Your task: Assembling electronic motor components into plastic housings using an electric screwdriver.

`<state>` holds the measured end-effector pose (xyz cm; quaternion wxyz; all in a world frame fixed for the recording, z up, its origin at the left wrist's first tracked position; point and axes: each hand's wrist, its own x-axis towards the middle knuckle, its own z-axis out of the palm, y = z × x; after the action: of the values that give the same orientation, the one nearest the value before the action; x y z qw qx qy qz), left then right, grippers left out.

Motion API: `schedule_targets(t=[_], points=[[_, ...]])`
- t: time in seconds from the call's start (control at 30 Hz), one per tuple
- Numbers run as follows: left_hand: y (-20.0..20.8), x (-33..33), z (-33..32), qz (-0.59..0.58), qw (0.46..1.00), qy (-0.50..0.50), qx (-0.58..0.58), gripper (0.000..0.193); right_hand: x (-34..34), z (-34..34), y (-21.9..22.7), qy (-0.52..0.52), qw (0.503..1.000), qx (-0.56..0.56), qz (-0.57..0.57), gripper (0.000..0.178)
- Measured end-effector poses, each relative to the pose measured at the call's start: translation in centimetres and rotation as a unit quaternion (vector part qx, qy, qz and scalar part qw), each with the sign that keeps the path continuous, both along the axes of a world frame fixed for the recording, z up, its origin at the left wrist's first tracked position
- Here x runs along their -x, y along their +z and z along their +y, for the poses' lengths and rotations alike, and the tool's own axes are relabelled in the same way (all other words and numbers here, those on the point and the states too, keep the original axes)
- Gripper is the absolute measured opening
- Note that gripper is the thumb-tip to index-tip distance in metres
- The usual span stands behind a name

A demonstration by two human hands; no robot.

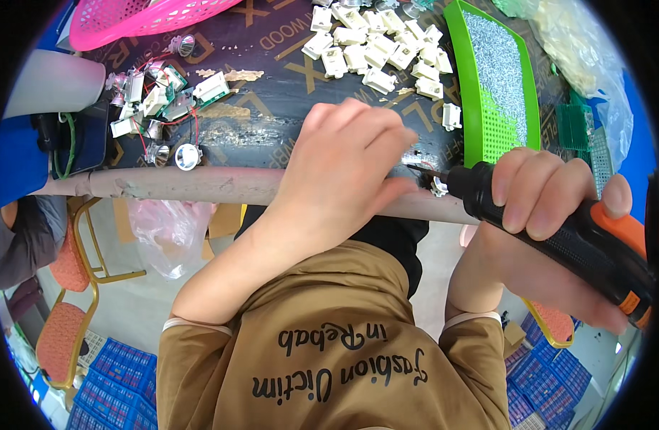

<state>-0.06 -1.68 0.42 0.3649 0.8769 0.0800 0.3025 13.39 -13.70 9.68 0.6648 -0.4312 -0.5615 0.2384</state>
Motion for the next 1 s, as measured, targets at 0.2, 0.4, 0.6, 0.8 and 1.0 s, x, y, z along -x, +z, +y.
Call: schedule_targets(t=[0.2, 0.4, 0.6, 0.8, 1.0], points=[[0.2, -0.4, -0.3, 0.117, 0.992, 0.003, -0.05, 0.039, -0.7, -0.1, 0.0, 0.02, 1.0, 0.018, -0.008, 0.092], [0.1, -0.5, -0.3, 0.118, 0.991, 0.01, -0.061, 0.036, -0.1, 0.2, -1.0, 0.012, 1.0, 0.012, -0.006, 0.094], [-0.2, -0.7, -0.4, 0.095, 0.992, 0.018, -0.081, 0.015, 0.0, 0.5, -1.0, 0.012, 1.0, 0.01, 0.003, 0.096], [-0.2, -0.7, -0.4, 0.094, 0.992, 0.019, -0.086, 0.014, 0.3, 0.6, -1.0, -0.011, 1.0, 0.012, 0.021, 0.098], [-0.3, -0.7, -0.4, 0.096, 0.991, 0.024, -0.088, 0.011, 0.0, 0.9, -1.1, 0.014, 1.0, 0.012, -0.005, 0.1]])
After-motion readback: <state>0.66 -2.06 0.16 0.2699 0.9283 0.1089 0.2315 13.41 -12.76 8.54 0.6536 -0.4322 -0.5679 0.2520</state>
